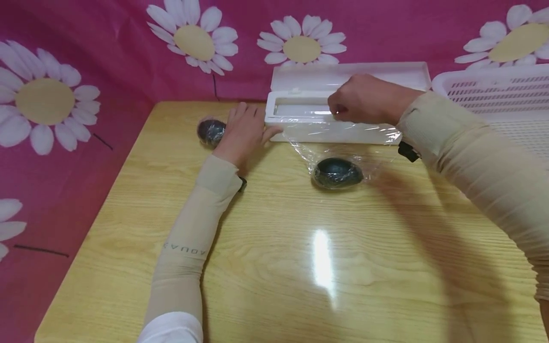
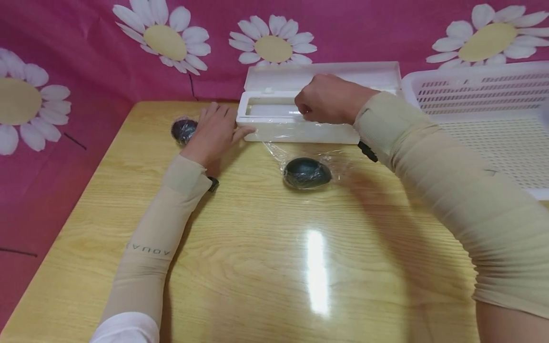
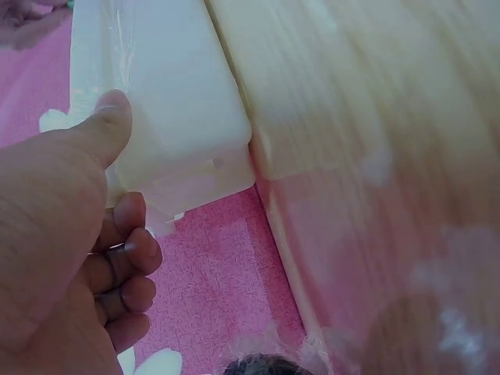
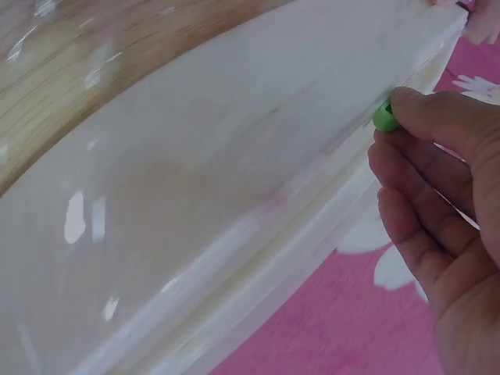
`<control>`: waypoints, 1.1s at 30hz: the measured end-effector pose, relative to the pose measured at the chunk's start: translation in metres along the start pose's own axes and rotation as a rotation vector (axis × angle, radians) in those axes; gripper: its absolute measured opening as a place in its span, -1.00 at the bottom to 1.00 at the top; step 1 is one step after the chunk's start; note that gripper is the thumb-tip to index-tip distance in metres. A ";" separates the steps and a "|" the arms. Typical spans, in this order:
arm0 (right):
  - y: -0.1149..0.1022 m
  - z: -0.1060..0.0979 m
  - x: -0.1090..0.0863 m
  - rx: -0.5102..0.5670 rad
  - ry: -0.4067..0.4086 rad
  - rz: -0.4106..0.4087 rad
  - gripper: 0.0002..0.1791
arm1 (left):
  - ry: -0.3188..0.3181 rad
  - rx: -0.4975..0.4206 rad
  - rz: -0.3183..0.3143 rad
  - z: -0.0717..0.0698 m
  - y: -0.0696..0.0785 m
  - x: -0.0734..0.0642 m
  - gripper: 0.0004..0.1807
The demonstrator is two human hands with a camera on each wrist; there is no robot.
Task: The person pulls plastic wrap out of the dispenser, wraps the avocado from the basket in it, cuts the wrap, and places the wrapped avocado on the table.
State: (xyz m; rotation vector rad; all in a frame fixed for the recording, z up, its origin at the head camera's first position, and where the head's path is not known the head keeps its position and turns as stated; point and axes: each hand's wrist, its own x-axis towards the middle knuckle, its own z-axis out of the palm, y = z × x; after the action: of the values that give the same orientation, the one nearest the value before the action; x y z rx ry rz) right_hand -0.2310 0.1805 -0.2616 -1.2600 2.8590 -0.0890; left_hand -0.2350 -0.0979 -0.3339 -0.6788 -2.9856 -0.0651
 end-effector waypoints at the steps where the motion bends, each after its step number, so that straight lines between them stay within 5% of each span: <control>1: 0.002 0.001 -0.002 0.003 0.003 0.000 -0.85 | -0.002 0.001 -0.001 0.001 -0.001 0.000 -0.30; 10: 0.009 0.003 -0.016 -0.009 0.010 -0.008 -0.81 | -0.002 -0.027 0.000 0.006 -0.001 -0.001 -0.27; 25: 0.023 -0.012 -0.045 -0.050 -0.176 0.113 -0.85 | -0.009 -0.018 0.005 0.002 0.001 0.000 -0.27; 33: 0.031 -0.014 -0.065 -0.107 -0.210 0.135 -0.83 | -0.002 -0.014 0.005 0.003 0.001 0.001 -0.25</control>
State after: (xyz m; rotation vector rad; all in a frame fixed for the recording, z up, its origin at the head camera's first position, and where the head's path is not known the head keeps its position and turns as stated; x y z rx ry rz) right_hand -0.2110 0.2501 -0.2501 -1.0179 2.7871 0.1895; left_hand -0.2361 -0.0966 -0.3371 -0.6882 -2.9879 -0.0851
